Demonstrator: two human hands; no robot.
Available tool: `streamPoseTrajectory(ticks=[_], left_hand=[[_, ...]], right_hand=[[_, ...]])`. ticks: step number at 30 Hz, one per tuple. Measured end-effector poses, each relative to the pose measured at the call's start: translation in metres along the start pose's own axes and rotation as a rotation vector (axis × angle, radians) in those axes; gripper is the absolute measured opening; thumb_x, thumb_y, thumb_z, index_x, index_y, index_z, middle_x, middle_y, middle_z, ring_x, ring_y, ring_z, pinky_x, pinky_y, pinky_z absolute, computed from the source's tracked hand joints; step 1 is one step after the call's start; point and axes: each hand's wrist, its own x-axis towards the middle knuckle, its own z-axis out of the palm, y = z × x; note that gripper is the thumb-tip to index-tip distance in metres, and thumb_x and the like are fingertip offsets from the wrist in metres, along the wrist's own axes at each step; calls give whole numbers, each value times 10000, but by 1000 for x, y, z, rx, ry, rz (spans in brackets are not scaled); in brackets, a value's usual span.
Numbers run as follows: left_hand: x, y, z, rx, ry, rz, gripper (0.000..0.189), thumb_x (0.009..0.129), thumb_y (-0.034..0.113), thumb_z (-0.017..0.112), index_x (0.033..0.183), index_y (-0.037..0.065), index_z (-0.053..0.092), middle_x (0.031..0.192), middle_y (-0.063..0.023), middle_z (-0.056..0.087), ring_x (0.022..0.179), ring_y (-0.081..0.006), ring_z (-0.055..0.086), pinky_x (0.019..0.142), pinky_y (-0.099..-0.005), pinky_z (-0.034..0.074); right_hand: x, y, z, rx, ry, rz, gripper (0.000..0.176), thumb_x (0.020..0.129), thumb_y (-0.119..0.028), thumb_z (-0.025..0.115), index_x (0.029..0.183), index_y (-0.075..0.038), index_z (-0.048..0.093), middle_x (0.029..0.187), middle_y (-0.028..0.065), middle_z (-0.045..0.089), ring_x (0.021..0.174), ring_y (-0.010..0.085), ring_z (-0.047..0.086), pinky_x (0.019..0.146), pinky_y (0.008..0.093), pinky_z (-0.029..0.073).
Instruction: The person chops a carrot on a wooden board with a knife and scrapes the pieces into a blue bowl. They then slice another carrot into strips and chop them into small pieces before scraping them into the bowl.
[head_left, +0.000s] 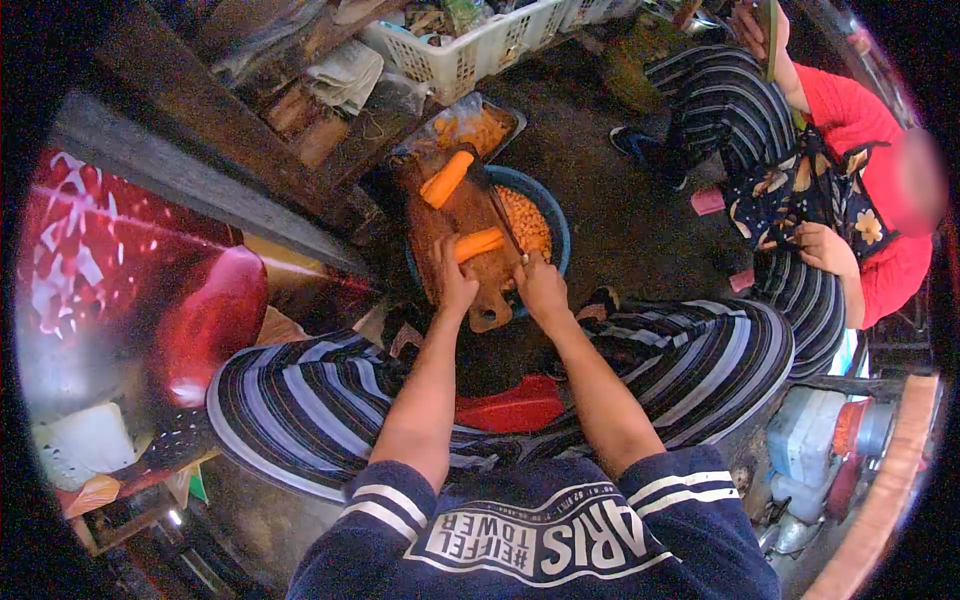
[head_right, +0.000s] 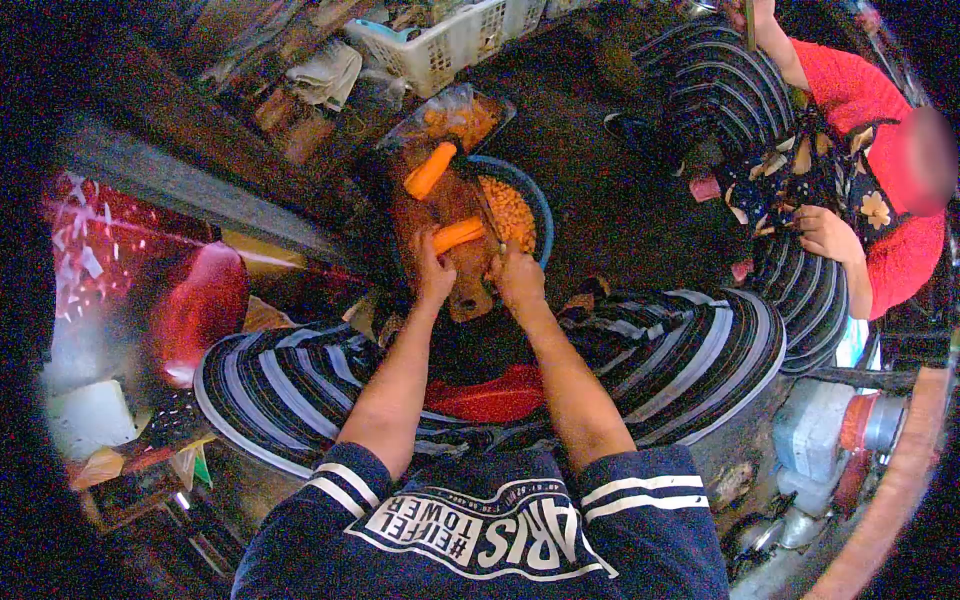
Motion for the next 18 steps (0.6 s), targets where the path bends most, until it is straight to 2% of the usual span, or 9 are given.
streamPoseTrajectory(ticks=[5,7,10,15,18], left_hand=[[-5,3,-14,104,90,87,499,706,1,565,1195,40,470,1273,-198,394,1164,-382,370,985,-408,308],[-6,-1,-13,-25,113,55,372,754,20,559,1124,22,531,1200,-183,482,1126,-353,431,964,-398,339],[-7,-3,-12,-36,143,33,285,784,4,533,1066,11,572,1118,-165,545,1080,-333,480,948,-390,359],[-10,-9,-11,-66,104,0,282,794,15,538,1073,10,576,1130,-162,544,1079,-326,485,941,-381,371],[-10,-12,-9,-88,113,16,290,798,19,537,1086,8,574,1136,-161,546,1074,-319,493,937,-377,377]], right_hand=[[-4,-7,-11,-16,-5,-48,262,846,-251,516,884,4,470,696,246,594,691,413,595,603,482,486],[-5,-9,-9,-44,-20,-46,262,846,-248,516,885,7,469,698,246,595,692,412,596,603,480,487],[-4,-12,-9,-67,-54,-16,267,846,-243,516,899,14,470,711,246,598,705,409,599,616,477,489],[3,-6,10,-10,-76,-12,287,845,-248,517,937,21,479,752,247,604,741,406,599,652,474,488],[7,-7,6,25,-95,67,293,842,-251,518,948,20,488,771,250,605,759,408,597,671,476,484]])
